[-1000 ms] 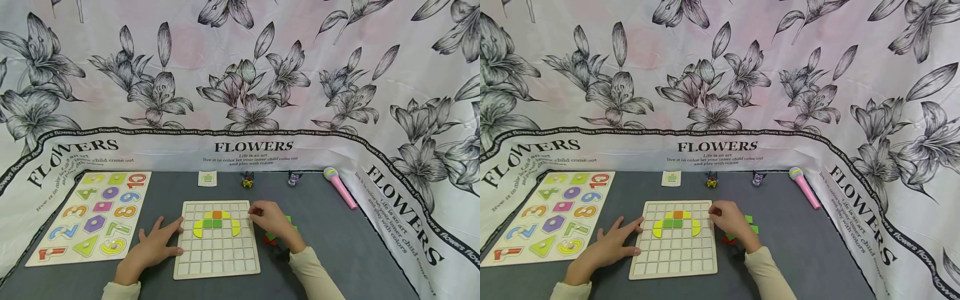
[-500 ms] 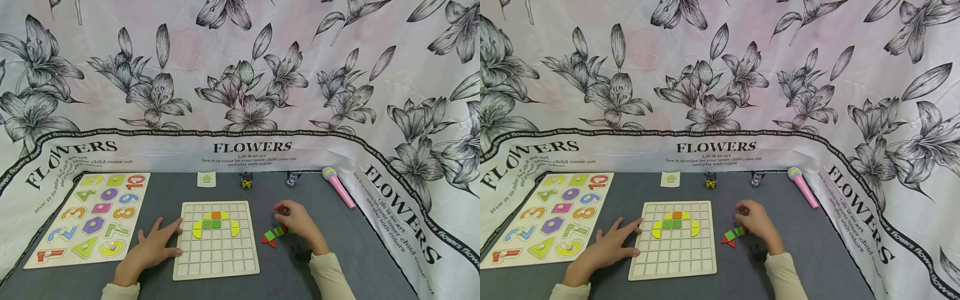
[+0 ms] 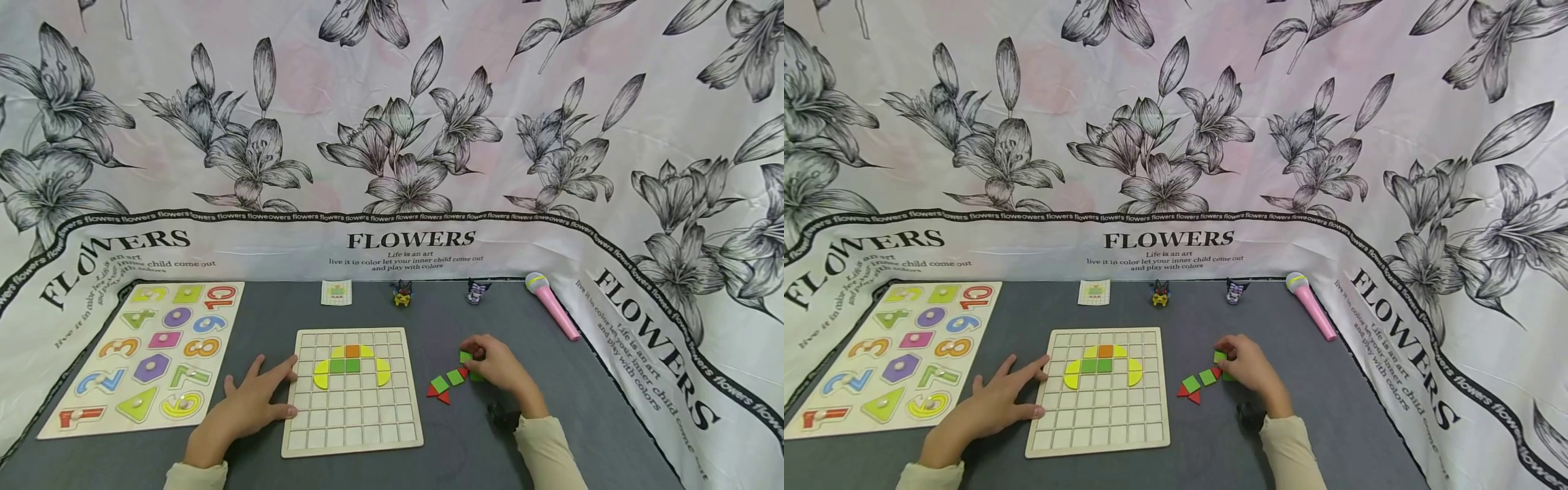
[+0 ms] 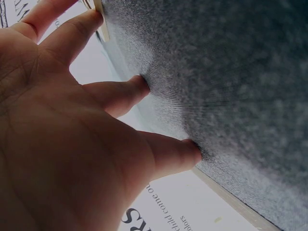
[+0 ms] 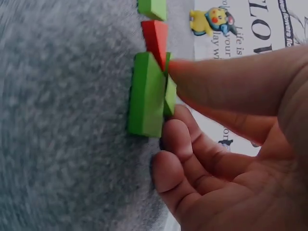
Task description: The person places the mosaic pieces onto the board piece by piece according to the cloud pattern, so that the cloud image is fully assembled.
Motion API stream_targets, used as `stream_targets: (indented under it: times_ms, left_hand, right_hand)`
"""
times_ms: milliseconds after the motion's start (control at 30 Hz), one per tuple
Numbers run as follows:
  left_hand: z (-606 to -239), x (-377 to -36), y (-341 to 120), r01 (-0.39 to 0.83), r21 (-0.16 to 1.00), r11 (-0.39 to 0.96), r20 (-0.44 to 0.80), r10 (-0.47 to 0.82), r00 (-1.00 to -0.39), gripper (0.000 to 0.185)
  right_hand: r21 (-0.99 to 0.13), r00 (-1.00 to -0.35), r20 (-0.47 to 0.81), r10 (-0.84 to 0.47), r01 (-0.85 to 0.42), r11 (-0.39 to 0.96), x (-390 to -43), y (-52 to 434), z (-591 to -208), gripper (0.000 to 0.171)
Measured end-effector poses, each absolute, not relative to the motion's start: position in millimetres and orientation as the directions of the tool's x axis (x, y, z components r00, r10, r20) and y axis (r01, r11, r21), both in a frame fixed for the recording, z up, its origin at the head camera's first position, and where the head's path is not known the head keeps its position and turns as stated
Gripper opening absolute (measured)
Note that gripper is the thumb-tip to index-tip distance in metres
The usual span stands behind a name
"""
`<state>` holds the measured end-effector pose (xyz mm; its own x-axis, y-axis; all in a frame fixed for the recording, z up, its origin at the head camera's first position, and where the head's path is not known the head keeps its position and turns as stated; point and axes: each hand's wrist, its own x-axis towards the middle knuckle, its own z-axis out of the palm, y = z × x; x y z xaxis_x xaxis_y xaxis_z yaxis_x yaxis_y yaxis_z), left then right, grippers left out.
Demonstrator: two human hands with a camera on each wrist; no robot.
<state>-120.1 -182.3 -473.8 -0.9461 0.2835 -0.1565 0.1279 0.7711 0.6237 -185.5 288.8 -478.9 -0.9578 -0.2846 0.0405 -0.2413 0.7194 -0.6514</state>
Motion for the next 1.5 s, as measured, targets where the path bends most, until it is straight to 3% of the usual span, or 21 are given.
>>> stream_targets:
  times_ms: [367, 967, 1500]
  left_hand:
    - [-475, -122, -182, 0.126, 0.623, 0.772, -0.156, 0.281, -0.947, 0.094]
    - [-477, -121, -183, 0.121, 0.633, 0.764, -0.158, 0.281, -0.947, 0.094]
    - [-478, -123, -182, 0.112, 0.609, 0.785, -0.171, 0.267, -0.948, 0.095]
  right_hand:
    - [-0.648, -0.973, 0.055, -0.224, -0.206, 0.733, -188, 291, -485, 0.019]
    - [-0.741, -0.974, 0.167, -0.153, -0.226, 0.632, -189, 269, -484, 0.015]
    - [-0.787, -0.927, 0.160, -0.339, -0.328, 0.523, -194, 191, -473, 0.011]
